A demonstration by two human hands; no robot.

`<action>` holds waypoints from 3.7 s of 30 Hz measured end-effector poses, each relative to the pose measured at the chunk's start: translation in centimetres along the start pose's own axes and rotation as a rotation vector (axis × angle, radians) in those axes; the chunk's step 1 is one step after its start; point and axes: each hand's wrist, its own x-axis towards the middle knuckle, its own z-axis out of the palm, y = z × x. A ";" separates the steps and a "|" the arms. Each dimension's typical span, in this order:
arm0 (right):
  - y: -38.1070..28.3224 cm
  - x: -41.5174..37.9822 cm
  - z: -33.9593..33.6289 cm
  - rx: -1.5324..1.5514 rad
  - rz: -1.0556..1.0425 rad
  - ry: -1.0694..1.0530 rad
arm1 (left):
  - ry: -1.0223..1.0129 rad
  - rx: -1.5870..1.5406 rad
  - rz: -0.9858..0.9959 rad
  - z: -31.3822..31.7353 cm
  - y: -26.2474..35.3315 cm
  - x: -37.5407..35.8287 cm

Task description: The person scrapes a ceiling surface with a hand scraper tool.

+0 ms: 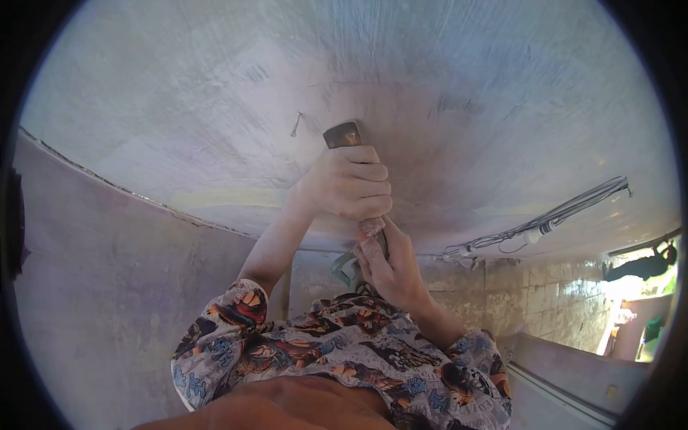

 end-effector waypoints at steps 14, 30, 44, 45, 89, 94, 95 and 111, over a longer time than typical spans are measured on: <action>0.1 0.5 0.0 0.015 -0.002 0.010 | -0.037 -0.013 -0.019 0.4 0.3 -0.8; 7.3 0.1 -5.6 0.027 0.111 -0.077 | -0.417 0.043 -0.045 2.8 4.0 -4.2; 6.7 -1.4 -8.0 0.275 0.052 -0.163 | 0.601 -0.501 -1.016 0.0 7.0 -5.3; 6.7 -1.6 -8.1 0.308 0.048 -0.210 | 0.603 -0.494 -1.022 0.0 7.0 -5.5; 9.3 2.1 -3.6 -0.285 -0.419 -0.317 | 0.431 -0.606 -1.205 -1.4 17.4 -8.7; 9.0 1.8 -2.8 -0.336 -0.351 -0.343 | 0.319 -0.586 -1.236 -1.9 17.7 -8.7; 9.4 1.8 -2.9 -0.254 -0.284 -0.343 | 0.323 -0.572 -1.247 -1.8 17.7 -8.7; 9.5 0.3 -3.2 -0.018 -0.192 -0.444 | 0.542 -1.165 -1.347 0.8 15.7 -9.9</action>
